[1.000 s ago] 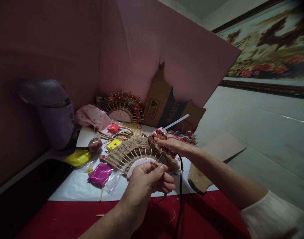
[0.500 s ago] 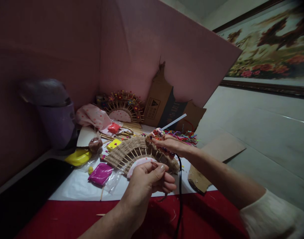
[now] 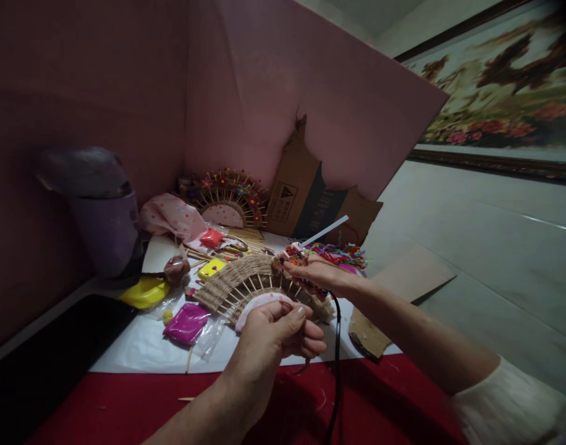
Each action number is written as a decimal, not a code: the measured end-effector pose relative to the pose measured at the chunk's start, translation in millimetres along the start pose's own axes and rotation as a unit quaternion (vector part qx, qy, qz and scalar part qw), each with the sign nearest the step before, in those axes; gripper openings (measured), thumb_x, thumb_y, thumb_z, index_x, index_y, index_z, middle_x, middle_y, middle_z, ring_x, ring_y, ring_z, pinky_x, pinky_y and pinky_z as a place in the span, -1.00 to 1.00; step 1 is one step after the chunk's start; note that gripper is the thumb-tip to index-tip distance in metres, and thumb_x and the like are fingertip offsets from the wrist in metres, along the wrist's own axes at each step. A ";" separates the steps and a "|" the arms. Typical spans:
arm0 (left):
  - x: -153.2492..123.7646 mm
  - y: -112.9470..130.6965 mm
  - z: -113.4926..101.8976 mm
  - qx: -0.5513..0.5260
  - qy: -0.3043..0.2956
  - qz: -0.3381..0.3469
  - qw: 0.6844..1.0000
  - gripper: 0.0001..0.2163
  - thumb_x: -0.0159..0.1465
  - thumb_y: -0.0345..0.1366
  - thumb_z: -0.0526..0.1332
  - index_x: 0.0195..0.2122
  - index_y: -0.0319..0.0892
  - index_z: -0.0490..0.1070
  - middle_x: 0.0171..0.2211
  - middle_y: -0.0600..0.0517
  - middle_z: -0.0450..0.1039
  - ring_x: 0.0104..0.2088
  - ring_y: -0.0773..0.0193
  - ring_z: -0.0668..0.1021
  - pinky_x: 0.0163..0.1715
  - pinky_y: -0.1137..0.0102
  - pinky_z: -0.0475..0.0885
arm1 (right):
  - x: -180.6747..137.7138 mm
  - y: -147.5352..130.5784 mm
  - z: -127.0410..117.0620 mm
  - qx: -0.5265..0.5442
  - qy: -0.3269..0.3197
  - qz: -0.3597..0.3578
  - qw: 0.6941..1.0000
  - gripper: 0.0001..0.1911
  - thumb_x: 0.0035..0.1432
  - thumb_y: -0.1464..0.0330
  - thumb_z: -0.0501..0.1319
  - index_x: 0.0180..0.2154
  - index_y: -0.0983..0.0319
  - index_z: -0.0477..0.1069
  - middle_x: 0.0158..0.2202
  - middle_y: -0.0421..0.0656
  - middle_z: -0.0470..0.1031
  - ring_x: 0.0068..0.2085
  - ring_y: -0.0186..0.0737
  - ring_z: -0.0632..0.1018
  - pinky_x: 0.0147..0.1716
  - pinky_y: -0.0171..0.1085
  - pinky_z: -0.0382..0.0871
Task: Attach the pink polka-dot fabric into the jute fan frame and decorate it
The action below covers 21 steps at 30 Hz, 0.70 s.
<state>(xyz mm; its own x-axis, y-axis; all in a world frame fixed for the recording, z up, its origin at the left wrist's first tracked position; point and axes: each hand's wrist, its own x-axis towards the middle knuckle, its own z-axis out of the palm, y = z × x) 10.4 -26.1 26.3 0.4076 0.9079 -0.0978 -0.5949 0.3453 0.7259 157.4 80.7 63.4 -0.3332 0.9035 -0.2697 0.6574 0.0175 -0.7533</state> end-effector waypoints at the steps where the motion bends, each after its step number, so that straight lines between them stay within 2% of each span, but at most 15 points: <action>1: 0.1 -0.5 -0.2 0.001 0.001 0.002 1.000 -0.78 0.09 -0.22 0.29 -0.40 -0.31 0.39 -0.53 -0.04 0.51 -0.55 0.29 0.55 -0.51 0.45 0.39 | -0.7 -0.9 0.6 0.004 0.003 0.004 1.000 -0.45 -0.05 -0.14 0.12 -0.57 0.23 0.20 -0.72 -0.33 0.15 -0.75 -0.48 0.18 -0.86 -0.45 0.06; 16: 0.3 -3.5 -1.9 0.001 -0.010 0.011 1.000 -0.77 0.09 -0.20 0.29 -0.39 -0.30 0.39 -0.53 -0.04 0.50 -0.56 0.30 0.54 -0.50 0.44 0.39 | -12.8 -11.2 5.2 -0.001 -0.001 0.026 1.000 -0.47 0.00 -0.10 0.12 -0.61 0.23 0.17 -0.76 -0.34 0.15 -0.77 -0.48 0.19 -0.88 -0.45 0.08; 21: -1.5 0.6 1.0 0.004 -0.006 -0.006 1.000 -0.76 0.06 -0.20 0.31 -0.43 -0.30 0.38 -0.55 -0.03 0.49 -0.57 0.29 0.54 -0.50 0.42 0.40 | -15.7 -12.8 5.7 -0.003 -0.003 0.028 1.000 -0.46 0.00 -0.11 0.12 -0.61 0.23 0.18 -0.77 -0.34 0.15 -0.78 -0.48 0.18 -0.87 -0.44 0.08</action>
<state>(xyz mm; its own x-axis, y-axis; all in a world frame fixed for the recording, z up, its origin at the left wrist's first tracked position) 10.1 -27.5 27.6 0.4232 0.9005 -0.0995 -0.5840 0.3551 0.7299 150.3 63.8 73.9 -0.3000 0.9003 -0.3155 0.6794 -0.0305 -0.7331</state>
